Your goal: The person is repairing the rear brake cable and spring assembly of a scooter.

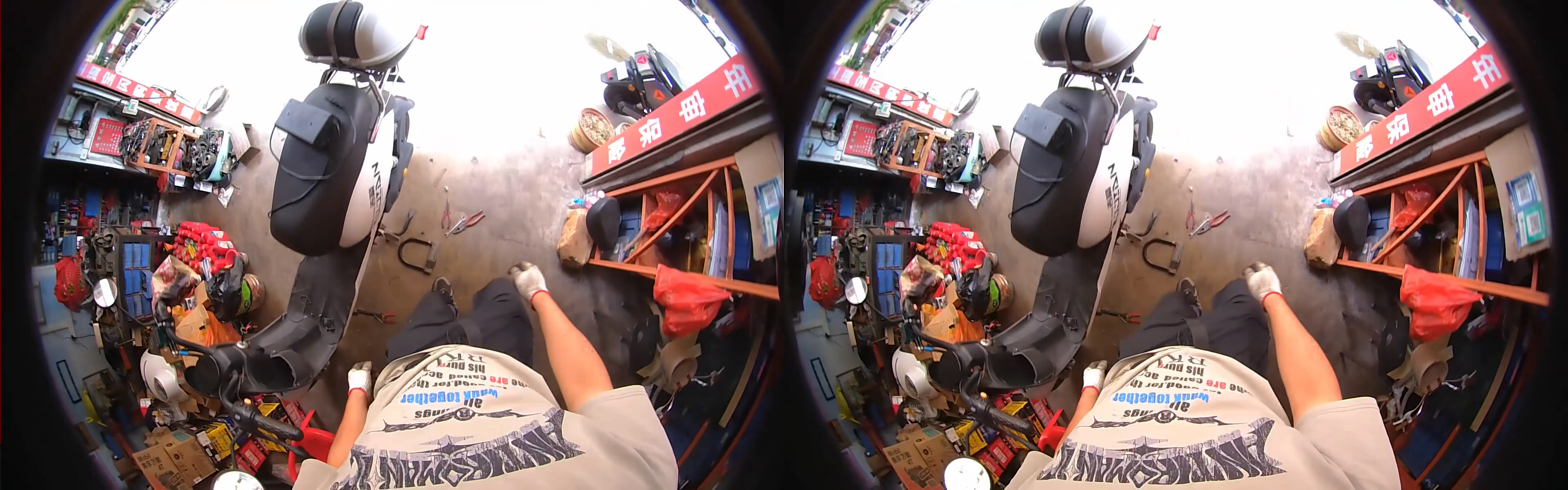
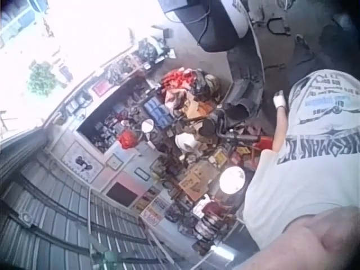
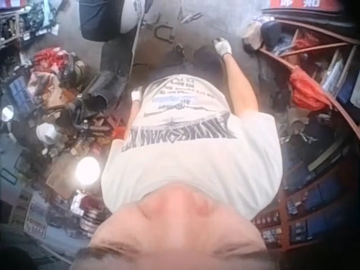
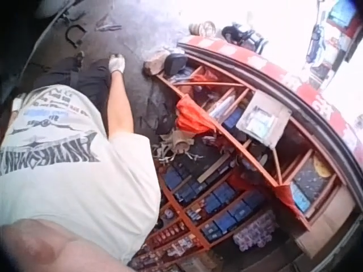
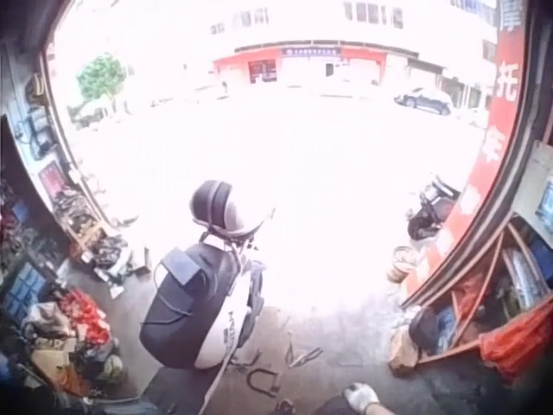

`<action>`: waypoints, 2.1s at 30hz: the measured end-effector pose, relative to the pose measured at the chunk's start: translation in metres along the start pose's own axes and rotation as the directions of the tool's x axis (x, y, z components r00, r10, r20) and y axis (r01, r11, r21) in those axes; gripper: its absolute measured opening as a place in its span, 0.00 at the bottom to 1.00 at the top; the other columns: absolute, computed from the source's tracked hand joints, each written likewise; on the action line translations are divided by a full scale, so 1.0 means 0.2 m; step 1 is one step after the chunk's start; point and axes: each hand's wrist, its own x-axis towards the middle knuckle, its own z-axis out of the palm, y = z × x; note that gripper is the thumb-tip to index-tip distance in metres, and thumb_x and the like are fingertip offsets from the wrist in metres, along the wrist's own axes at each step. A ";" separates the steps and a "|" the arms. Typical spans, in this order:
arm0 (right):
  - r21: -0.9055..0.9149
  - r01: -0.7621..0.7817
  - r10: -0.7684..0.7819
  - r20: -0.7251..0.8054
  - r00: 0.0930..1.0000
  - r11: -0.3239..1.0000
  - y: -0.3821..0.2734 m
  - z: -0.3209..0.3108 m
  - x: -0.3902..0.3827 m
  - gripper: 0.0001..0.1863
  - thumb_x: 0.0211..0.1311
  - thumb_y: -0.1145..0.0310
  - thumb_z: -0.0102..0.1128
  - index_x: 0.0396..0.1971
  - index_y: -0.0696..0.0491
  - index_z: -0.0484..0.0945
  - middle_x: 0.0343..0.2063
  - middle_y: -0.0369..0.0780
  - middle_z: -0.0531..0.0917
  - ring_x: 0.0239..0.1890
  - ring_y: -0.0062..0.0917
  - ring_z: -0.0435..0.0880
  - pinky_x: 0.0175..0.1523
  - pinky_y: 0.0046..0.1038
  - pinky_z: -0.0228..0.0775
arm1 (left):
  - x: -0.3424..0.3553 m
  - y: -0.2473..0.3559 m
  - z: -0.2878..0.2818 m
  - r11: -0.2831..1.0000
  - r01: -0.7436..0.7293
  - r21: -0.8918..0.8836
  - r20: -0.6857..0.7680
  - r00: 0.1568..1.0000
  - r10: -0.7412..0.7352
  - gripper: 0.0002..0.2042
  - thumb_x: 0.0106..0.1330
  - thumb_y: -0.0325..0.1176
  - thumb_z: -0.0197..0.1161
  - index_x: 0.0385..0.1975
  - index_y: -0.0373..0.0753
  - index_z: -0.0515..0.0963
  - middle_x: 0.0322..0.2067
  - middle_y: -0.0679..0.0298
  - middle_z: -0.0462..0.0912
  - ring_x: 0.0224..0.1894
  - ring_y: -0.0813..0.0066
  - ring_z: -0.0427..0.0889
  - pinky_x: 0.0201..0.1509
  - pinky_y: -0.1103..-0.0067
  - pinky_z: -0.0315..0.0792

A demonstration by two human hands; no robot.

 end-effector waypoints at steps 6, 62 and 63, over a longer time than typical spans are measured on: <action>0.054 -0.196 0.193 0.050 0.980 0.979 0.33 -0.41 0.70 0.16 0.61 0.61 0.55 0.40 0.55 0.83 0.20 0.41 0.82 0.20 0.26 0.80 0.27 0.30 0.71 | 0.12 0.82 0.37 0.970 0.040 -0.240 -0.017 0.999 -0.045 0.09 0.70 0.34 0.55 0.42 0.37 0.75 0.26 0.63 0.79 0.20 0.77 0.77 0.21 0.80 0.72; 0.603 -0.325 -0.622 0.781 0.054 0.729 -0.21 2.63 2.24 0.25 0.68 0.70 0.49 0.63 0.62 0.65 0.50 0.44 0.81 0.44 0.25 0.82 0.46 0.25 0.76 | 2.68 0.20 1.42 0.088 -0.609 -0.788 -0.613 0.790 -0.015 0.07 0.73 0.35 0.53 0.42 0.40 0.75 0.34 0.64 0.80 0.29 0.77 0.77 0.25 0.87 0.71; 0.509 -0.527 -0.586 0.810 0.026 0.681 -0.23 2.63 2.23 0.23 0.67 0.71 0.51 0.60 0.63 0.68 0.46 0.43 0.81 0.40 0.25 0.81 0.44 0.26 0.75 | 2.67 0.21 1.42 0.059 -0.551 -0.832 -0.554 0.831 -0.053 0.10 0.73 0.38 0.53 0.42 0.39 0.76 0.34 0.64 0.82 0.26 0.78 0.76 0.20 0.91 0.68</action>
